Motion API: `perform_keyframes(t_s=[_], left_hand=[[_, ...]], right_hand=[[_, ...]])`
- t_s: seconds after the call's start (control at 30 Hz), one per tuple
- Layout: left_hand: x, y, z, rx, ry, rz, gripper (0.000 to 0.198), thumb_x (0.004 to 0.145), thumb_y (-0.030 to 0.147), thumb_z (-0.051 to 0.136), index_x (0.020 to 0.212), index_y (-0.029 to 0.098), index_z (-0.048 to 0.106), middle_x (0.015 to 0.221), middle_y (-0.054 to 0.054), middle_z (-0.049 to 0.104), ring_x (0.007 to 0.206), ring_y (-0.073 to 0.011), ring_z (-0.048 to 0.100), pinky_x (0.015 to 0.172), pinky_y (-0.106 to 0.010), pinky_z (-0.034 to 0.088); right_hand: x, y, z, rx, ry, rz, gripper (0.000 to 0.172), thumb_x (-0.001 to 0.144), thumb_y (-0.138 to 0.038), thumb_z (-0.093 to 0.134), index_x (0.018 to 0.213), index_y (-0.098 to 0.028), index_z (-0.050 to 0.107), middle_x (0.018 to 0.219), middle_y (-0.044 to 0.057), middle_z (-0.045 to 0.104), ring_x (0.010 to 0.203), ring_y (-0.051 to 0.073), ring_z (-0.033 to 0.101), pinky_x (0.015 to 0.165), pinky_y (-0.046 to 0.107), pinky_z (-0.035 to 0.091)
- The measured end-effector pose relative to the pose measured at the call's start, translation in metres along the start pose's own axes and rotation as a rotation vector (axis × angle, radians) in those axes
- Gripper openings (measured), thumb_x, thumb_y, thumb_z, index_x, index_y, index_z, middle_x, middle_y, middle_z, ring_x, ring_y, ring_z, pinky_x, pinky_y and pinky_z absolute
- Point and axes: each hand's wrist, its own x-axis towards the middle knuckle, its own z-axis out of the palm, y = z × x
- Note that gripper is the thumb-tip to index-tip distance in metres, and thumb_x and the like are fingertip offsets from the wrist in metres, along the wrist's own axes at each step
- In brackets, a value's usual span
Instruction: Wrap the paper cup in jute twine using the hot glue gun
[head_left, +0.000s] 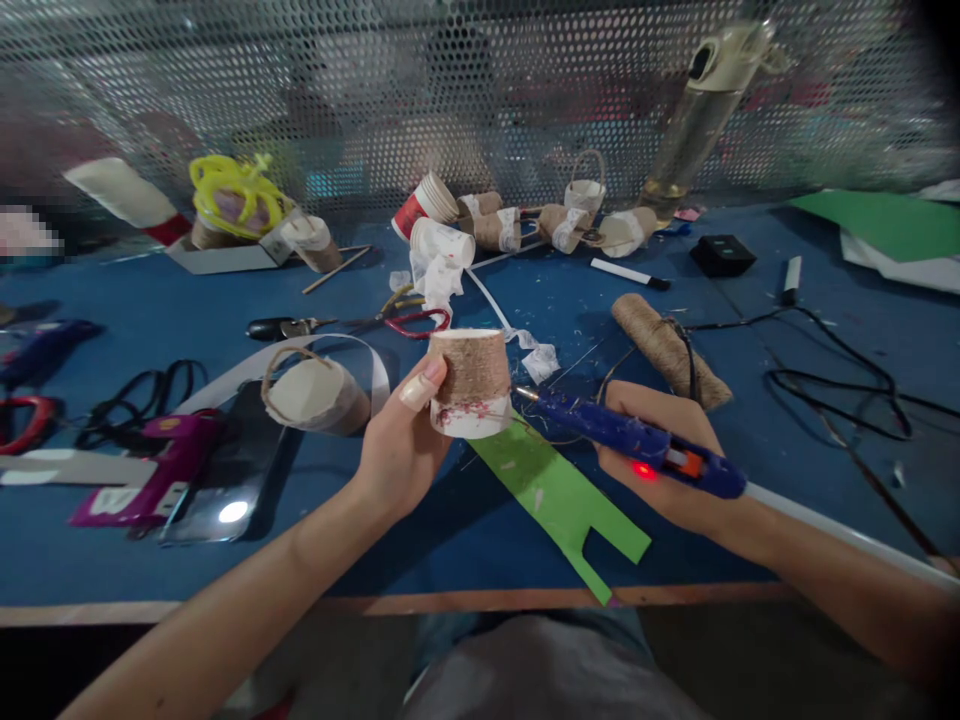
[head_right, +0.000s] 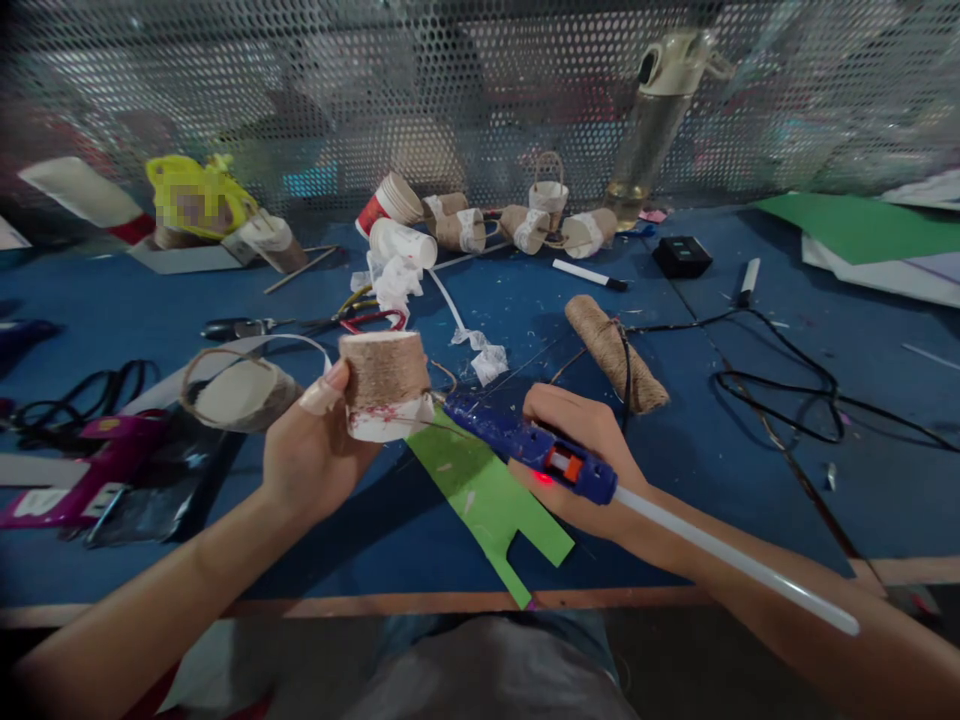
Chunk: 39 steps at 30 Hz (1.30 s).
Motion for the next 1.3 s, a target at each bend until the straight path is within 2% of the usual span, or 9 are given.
perform_keyframes(t_s=[0.1,0.23,0.37,0.53,0.67,0.93,1.03,1.13,1.3], left_hand=[[-0.001,-0.001,0.0,0.024,-0.016,-0.007,0.026,0.086,0.036,0.075,0.109,0.023,0.077,0.107,-0.003,0.078,0.104,-0.024,0.071,0.087,-0.032,0.058],[-0.002,-0.003,0.003,0.041,-0.106,-0.016,0.027,0.084,0.035,0.078,0.106,0.02,0.076,0.105,-0.004,0.078,0.096,-0.0219,0.072,0.081,-0.03,0.057],[-0.004,-0.007,0.003,0.096,-0.146,-0.06,0.035,0.083,0.035,0.08,0.114,0.02,0.073,0.114,-0.008,0.076,0.106,-0.0261,0.071,0.086,-0.033,0.055],[-0.005,-0.012,0.004,0.133,-0.161,-0.085,0.041,0.08,0.035,0.084,0.116,0.021,0.071,0.121,-0.01,0.074,0.115,-0.0294,0.068,0.095,-0.037,0.053],[-0.004,-0.013,0.004,0.147,-0.157,-0.079,0.042,0.078,0.035,0.086,0.116,0.022,0.072,0.124,-0.009,0.074,0.121,-0.0306,0.066,0.1,-0.039,0.051],[-0.001,-0.013,0.001,0.182,-0.138,-0.05,0.042,0.079,0.035,0.086,0.117,0.022,0.072,0.123,-0.007,0.074,0.118,-0.0262,0.066,0.1,-0.036,0.05],[-0.001,-0.013,0.001,0.198,-0.113,-0.041,0.043,0.078,0.034,0.088,0.116,0.023,0.072,0.124,-0.007,0.074,0.119,-0.0269,0.066,0.099,-0.035,0.05],[0.0,-0.012,0.001,0.218,-0.098,-0.019,0.043,0.077,0.034,0.088,0.116,0.023,0.072,0.123,-0.007,0.074,0.118,-0.0258,0.066,0.098,-0.034,0.05],[-0.001,-0.013,0.001,0.218,-0.113,-0.011,0.04,0.077,0.033,0.088,0.114,0.024,0.073,0.119,-0.006,0.075,0.113,-0.0252,0.067,0.093,-0.033,0.051]], right_hand=[[0.001,-0.007,0.001,0.052,0.099,0.066,0.024,0.083,-0.009,0.066,0.071,-0.023,0.051,0.064,-0.006,0.048,0.055,0.011,0.048,0.054,0.027,0.038],[0.002,-0.012,0.006,0.15,0.173,0.115,0.01,0.087,-0.023,0.075,0.092,-0.025,0.068,0.082,-0.001,0.071,0.067,0.016,0.065,0.063,0.03,0.053],[0.003,-0.01,0.013,0.26,0.158,0.096,0.031,0.08,-0.025,0.086,0.106,-0.03,0.071,0.106,-0.001,0.08,0.093,0.022,0.076,0.08,0.034,0.063],[0.002,-0.006,0.021,0.25,0.177,0.056,0.023,0.081,-0.022,0.085,0.099,-0.028,0.072,0.092,-0.003,0.077,0.077,0.017,0.074,0.068,0.029,0.062],[0.001,-0.006,0.021,0.27,0.179,0.053,0.016,0.084,-0.022,0.083,0.09,-0.028,0.07,0.086,-0.003,0.075,0.077,0.017,0.074,0.069,0.029,0.062],[-0.002,-0.009,0.017,0.311,0.2,0.031,0.023,0.081,-0.019,0.085,0.087,-0.033,0.068,0.083,-0.007,0.074,0.073,0.014,0.072,0.064,0.027,0.06],[-0.002,-0.009,0.015,0.363,0.191,0.125,0.02,0.082,-0.022,0.085,0.082,-0.031,0.067,0.083,-0.006,0.074,0.073,0.014,0.071,0.066,0.027,0.061],[0.001,-0.008,0.01,0.41,0.146,0.255,0.024,0.082,-0.028,0.085,0.076,-0.027,0.062,0.087,-0.003,0.074,0.079,0.017,0.071,0.075,0.031,0.063],[0.007,-0.003,0.006,0.337,0.098,0.291,0.023,0.084,-0.039,0.083,0.075,-0.025,0.066,0.083,-0.001,0.072,0.075,0.016,0.069,0.074,0.03,0.062]])
